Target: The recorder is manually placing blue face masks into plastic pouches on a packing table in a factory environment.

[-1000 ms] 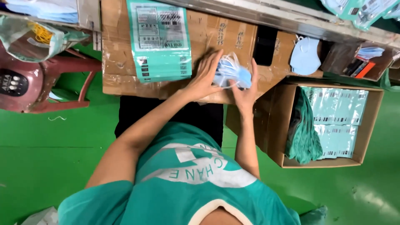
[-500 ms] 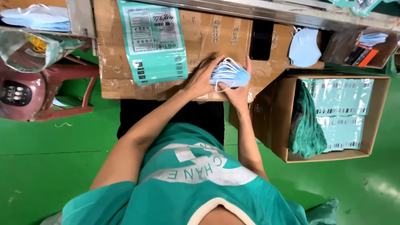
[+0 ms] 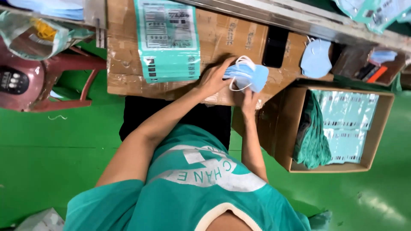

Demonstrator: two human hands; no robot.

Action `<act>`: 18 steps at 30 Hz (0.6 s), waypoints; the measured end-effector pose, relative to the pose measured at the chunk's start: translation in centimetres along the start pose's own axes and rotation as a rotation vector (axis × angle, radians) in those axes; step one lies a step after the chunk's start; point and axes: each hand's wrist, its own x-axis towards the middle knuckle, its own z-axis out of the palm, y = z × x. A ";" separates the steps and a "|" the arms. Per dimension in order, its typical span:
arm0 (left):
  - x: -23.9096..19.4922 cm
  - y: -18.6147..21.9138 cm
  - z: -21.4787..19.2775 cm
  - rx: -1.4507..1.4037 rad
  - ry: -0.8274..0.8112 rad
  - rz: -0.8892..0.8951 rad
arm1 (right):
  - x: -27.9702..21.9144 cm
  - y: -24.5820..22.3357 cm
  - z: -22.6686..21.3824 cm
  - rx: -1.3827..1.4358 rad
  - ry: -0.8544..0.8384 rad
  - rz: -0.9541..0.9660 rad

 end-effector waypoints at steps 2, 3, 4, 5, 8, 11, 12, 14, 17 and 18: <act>0.0 0.5 -0.2 -0.025 0.061 0.012 | 0.7 -2.9 1.0 0.045 -0.018 -0.076; -0.4 0.8 -0.1 -0.058 0.092 0.023 | 0.4 -4.4 1.3 0.086 -0.013 -0.133; -0.6 1.6 -1.2 -0.056 0.100 0.019 | 0.8 -6.1 2.1 0.088 -0.022 -0.134; -1.2 2.6 -1.8 0.037 0.115 0.124 | 0.8 -7.9 2.5 0.068 -0.022 -0.118; -3.0 7.0 -7.2 0.321 0.178 0.369 | 1.0 -4.0 1.1 0.002 0.038 -0.092; -4.7 5.9 -13.2 0.613 0.267 0.472 | 1.3 -6.5 1.6 -0.110 0.094 -0.159; -5.5 4.6 -14.6 0.698 0.314 0.441 | 0.9 -9.2 1.8 -0.192 0.089 -0.243; -5.8 3.8 -17.4 0.755 0.255 0.432 | 1.5 -10.9 2.6 -0.213 0.104 -0.194; -5.4 2.1 -19.1 0.888 0.169 0.448 | 3.1 -14.0 3.9 -0.099 0.136 -0.226; -5.4 1.4 -19.3 0.952 0.120 0.465 | 3.5 -15.0 4.4 0.028 0.155 -0.283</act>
